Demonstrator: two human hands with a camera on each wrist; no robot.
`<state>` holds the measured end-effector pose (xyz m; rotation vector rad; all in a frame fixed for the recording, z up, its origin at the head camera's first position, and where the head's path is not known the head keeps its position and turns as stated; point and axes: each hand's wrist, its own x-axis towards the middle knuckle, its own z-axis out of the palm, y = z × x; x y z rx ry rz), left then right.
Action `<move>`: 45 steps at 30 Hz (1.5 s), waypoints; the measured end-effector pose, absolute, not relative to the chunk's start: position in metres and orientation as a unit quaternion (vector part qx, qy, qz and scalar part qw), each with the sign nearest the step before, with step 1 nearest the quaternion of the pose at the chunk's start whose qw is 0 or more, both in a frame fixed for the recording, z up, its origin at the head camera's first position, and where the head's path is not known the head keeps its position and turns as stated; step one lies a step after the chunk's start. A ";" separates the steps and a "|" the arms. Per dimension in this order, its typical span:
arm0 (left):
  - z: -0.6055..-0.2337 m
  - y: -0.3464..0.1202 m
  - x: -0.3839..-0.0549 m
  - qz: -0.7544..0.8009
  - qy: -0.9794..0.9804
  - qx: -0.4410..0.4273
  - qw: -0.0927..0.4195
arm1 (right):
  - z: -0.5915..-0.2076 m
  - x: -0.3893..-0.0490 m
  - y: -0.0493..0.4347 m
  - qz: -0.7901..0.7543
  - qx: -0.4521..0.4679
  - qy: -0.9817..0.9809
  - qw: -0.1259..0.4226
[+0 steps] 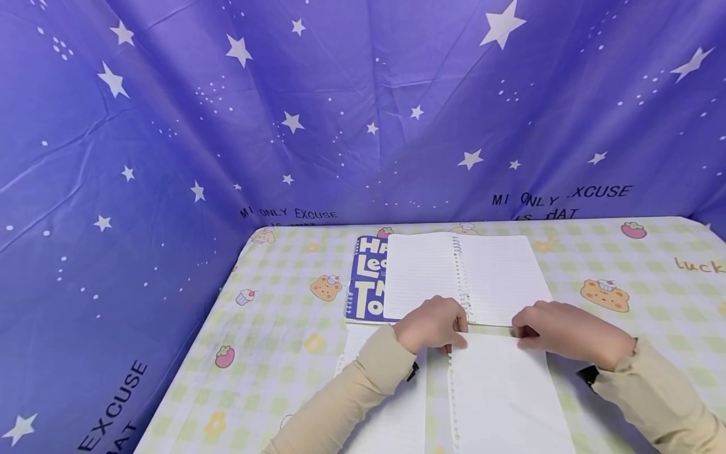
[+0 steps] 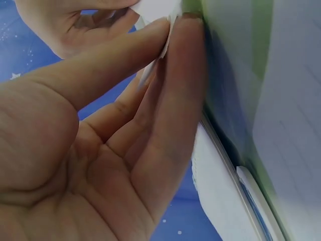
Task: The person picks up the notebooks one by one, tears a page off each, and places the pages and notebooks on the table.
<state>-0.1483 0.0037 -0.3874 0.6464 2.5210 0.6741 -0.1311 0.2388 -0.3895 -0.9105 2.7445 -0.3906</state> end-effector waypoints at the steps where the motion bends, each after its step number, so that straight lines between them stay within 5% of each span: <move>1: -0.387 0.004 -0.148 0.239 0.915 0.235 0.225 | -0.390 -0.131 0.239 -0.131 -0.309 0.936 0.110; 20: -0.380 0.003 -0.144 0.126 0.947 0.273 0.112 | -0.387 -0.129 0.234 -0.116 -0.307 0.941 0.079; 38: -0.369 -0.025 -0.175 0.246 0.936 0.249 0.047 | -0.383 -0.130 0.223 -0.093 -0.324 0.935 -0.110; 45: -0.369 -0.044 -0.193 0.290 0.931 0.219 0.035 | -0.388 -0.134 0.212 -0.102 -0.330 0.932 -0.111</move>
